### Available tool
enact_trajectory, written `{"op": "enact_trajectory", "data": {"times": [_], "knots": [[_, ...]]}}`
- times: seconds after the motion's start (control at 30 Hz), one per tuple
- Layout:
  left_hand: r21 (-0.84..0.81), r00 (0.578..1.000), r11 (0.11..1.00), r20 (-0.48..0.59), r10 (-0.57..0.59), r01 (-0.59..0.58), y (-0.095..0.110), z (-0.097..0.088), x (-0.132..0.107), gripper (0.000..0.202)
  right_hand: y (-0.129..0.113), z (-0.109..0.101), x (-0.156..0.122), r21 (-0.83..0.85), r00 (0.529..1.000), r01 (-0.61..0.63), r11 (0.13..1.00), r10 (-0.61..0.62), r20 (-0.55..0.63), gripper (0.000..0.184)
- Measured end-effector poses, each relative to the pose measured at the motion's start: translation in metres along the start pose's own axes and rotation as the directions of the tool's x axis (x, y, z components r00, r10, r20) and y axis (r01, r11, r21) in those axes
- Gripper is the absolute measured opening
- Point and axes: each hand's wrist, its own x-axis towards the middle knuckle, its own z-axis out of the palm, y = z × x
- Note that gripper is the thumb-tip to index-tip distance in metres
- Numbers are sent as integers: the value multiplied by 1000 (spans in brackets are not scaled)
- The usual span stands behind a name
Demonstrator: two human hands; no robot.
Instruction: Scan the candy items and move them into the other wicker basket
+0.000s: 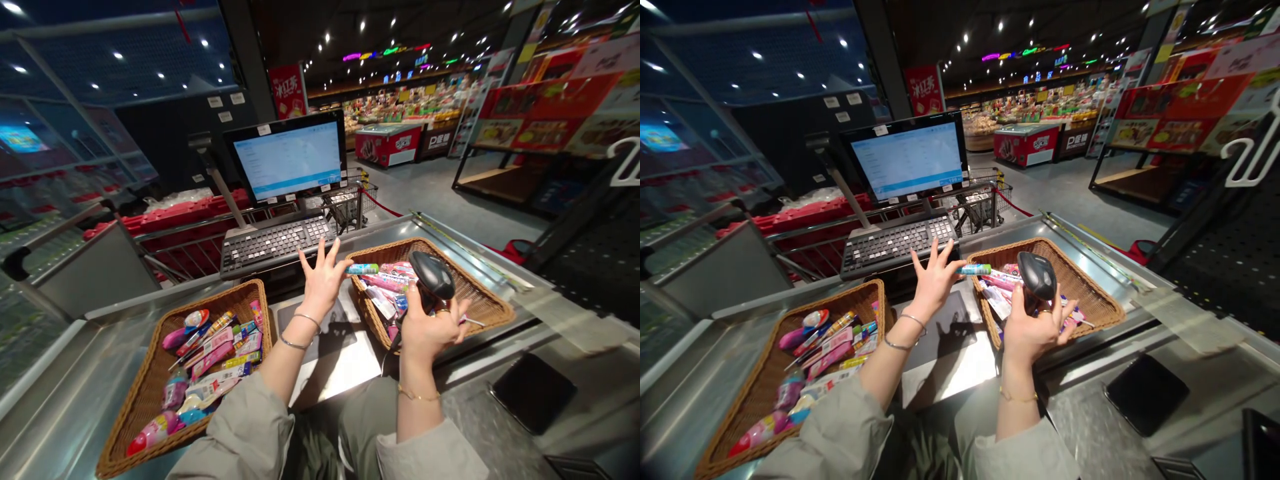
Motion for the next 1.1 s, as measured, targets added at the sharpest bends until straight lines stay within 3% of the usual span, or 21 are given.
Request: {"op": "enact_trajectory", "data": {"times": [0.13,0.2,0.33,0.47,0.67,0.87,1.1], "knots": [[-44,996,996,32,80,-79,25,8,17,33,1,-2,4,-18,999,-38,999,37,-29,46],[-69,994,993,40,103,-100,40,11,25,47,0,-3,4,-23,997,-61,998,60,-47,48],[-91,998,994,37,57,-53,53,5,31,54,-6,-4,2,-6,997,-63,998,62,-40,56],[-79,999,996,36,-31,34,35,-17,16,48,-11,-5,-3,-2,998,-28,1000,28,47,57],[-75,974,971,22,-226,227,-15,-51,-34,47,-24,-4,-27,66,961,81,994,-96,260,55],[-54,898,896,17,-440,440,-70,-74,-101,46,-32,0,-58,148,825,292,945,-327,461,51],[1,762,762,22,-647,647,-115,-89,-175,41,-40,0,-81,253,592,426,869,-479,648,40]]}}
